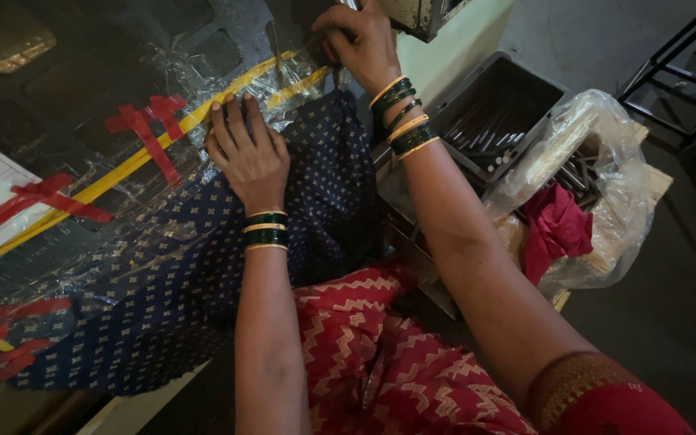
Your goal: The person wipes a machine surface with a red cloth, then uses a metal rod to adjust a component inside the machine. The person opens a side panel, inserts the rod into a slot, and manipulates it to adjust the internal mechanism.
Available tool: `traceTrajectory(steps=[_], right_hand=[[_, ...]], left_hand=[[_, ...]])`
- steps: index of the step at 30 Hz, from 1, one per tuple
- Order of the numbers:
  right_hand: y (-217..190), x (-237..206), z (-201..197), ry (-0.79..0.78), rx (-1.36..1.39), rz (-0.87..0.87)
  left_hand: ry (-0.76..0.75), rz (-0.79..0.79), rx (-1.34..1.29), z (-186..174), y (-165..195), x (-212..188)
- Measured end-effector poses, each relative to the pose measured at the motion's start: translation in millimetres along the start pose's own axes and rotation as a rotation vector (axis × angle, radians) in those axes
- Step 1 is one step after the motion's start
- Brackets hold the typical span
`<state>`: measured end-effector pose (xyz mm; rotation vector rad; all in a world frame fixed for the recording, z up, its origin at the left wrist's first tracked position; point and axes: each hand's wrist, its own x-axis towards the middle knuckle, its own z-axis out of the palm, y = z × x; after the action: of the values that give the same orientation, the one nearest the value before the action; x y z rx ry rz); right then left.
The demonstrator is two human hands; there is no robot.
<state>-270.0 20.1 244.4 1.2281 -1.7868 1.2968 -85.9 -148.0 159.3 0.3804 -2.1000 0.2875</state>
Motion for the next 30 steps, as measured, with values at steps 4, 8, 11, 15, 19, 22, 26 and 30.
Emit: traceTrajectory(steps=[4,8,11,15,19,22,26,30], right_hand=[[-1.0,0.6,-0.7,0.028,-0.054,-0.061],[-2.7,0.8,-1.2,0.030,-0.061,-0.056],[-3.2,1.6,-1.6,0.012,-0.022,0.024],[-1.2,3.1,-2.9,-0.001,-0.029,-0.014],[0.9,3.1,-1.8,0.004,-0.024,-0.031],[1.6,2.4,-1.2,0.013,-0.030,-0.027],[1.9,1.7,-2.0,0.030,-0.067,-0.066],[1.3,1.2,-1.2,0.031,-0.101,-0.055]], left_hand=[[0.000,0.003,-0.007,-1.3,0.1,0.0],[-0.002,0.006,-0.007,-1.3,0.2,0.4],[-0.002,0.006,-0.014,0.1,0.2,1.9],[0.005,0.006,-0.018,1.5,1.0,2.9],[0.005,0.001,-0.023,0.6,1.3,1.4],[-0.008,-0.007,-0.026,0.7,1.6,1.5],[-0.021,-0.005,-0.023,1.4,1.8,1.9],[-0.023,-0.012,-0.037,1.0,2.1,1.1]])
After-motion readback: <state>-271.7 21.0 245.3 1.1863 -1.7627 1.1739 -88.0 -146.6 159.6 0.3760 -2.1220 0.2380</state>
